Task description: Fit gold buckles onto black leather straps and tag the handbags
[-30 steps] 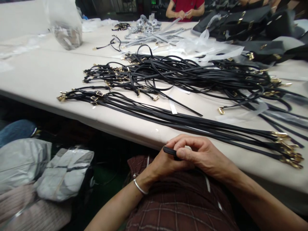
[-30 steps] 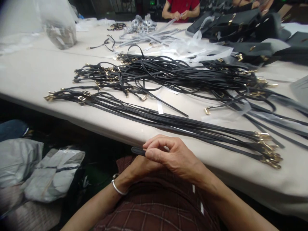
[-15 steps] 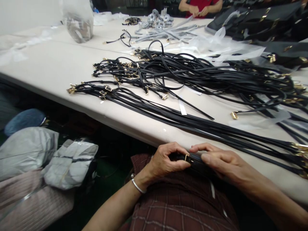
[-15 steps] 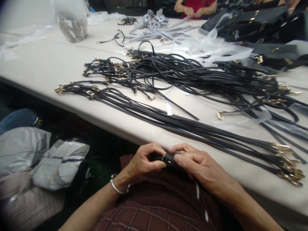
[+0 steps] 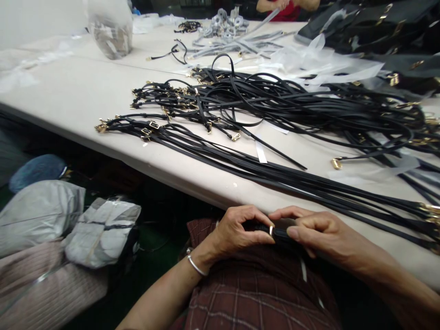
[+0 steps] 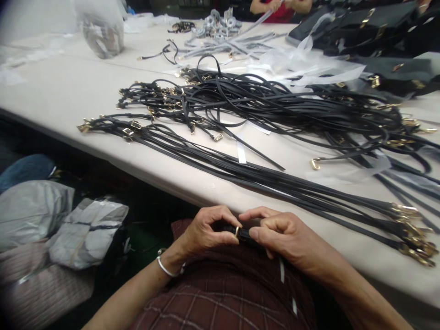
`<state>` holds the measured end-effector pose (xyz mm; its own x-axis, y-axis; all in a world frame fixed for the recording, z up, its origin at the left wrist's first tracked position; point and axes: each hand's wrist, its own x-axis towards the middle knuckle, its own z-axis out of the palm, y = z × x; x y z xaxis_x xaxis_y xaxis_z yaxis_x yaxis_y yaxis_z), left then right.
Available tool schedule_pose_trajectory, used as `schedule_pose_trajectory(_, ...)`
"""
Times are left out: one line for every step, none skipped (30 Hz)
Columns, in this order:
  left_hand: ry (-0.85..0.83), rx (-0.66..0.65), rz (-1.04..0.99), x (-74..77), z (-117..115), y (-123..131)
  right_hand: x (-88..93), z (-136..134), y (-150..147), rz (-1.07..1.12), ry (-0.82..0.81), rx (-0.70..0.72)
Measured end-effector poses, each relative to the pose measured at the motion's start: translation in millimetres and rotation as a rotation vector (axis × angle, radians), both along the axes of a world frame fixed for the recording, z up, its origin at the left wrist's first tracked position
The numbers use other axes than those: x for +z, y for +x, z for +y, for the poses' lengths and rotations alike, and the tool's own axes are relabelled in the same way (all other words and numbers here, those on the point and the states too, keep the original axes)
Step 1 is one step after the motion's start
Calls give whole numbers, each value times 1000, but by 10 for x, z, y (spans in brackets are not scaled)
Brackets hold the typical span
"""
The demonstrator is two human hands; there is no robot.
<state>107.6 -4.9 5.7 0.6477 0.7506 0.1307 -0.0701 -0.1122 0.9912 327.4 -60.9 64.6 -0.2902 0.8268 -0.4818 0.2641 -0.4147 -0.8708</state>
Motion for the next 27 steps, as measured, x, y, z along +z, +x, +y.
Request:
schedule_pose_trajectory(6,-1,-2,1,-1,8,-7,8,-16,4,1,16)
schedule_pose_trajectory(16,1,-6,0,-3,14,-13,17,-40,8,1,26)
schedule_pose_trajectory(26,4,-6,-3,-5,17,-17,27,-68,10,-1,25)
schedule_pose_trajectory(34,10,-3,-6,-7,16,-19,37,-100,9,-2,14)
schedule_pose_trajectory(38,16,2,-9,-10,12,-20,46,-131,9,-3,-2)
schedule_pose_trajectory(40,24,7,-12,-14,4,-20,54,-160,6,-6,-16)
schedule_pose_trajectory(37,29,10,-14,-17,-7,-22,60,-184,-1,-9,-27)
schedule_pose_trajectory(31,31,14,-16,-20,-20,-27,64,-202,-11,-10,-34)
schedule_pose_trajectory(28,32,21,-17,-20,-34,-35,65,-214,-20,-11,-39)
schedule_pose_trajectory(32,31,29,-19,-18,-48,-46,65,-220,-26,-12,-42)
schedule_pose_trajectory(48,24,42,-21,-13,-62,-61,65,-223,-29,-16,-44)
schedule_pose_trajectory(77,12,54,-23,-5,-74,-77,65,-223,-25,-19,-48)
schedule_pose_trajectory(113,-12,66,-26,6,-84,-93,66,-223,-13,-22,-52)
schedule_pose_trajectory(155,-48,71,-31,18,-92,-106,69,-223,-2,-27,-52)
schedule_pose_trajectory(197,-90,68,-37,29,-98,-116,75,-225,6,-31,-48)
schedule_pose_trajectory(230,-133,63,-45,37,-102,-121,83,-227,12,-31,-44)
schedule_pose_trajectory(254,-166,59,-55,41,-105,-119,92,-228,14,-30,-36)
schedule_pose_trajectory(261,-175,57,-68,39,-107,-112,102,-228,8,-32,-22)
schedule_pose_trajectory(254,-153,54,-81,32,-109,-101,110,-226,-3,-34,-7)
schedule_pose_trajectory(232,-110,48,-95,20,-110,-87,116,-222,-17,-37,8)
schedule_pose_trajectory(200,-58,45,-106,6,-112,-74,119,-216,-32,-40,22)
schedule_pose_trajectory(170,-9,42,-114,-7,-113,-63,119,-209,-44,-42,38)
schedule_pose_trajectory(153,30,40,-118,-18,-114,-58,117,-201,-53,-43,52)
schedule_pose_trajectory(150,53,46,-118,-23,-113,-59,115,-193,-54,-36,62)
schedule_pose_trajectory(160,56,60,-115,-21,-112,-68,115,-186,-48,-26,66)
schedule_pose_trajectory(176,51,76,-111,-10,-110,-85,119,-180,-33,-16,68)
schedule_pose_trajectory(201,36,85,-106,8,-109,-108,128,-176,-11,-8,65)
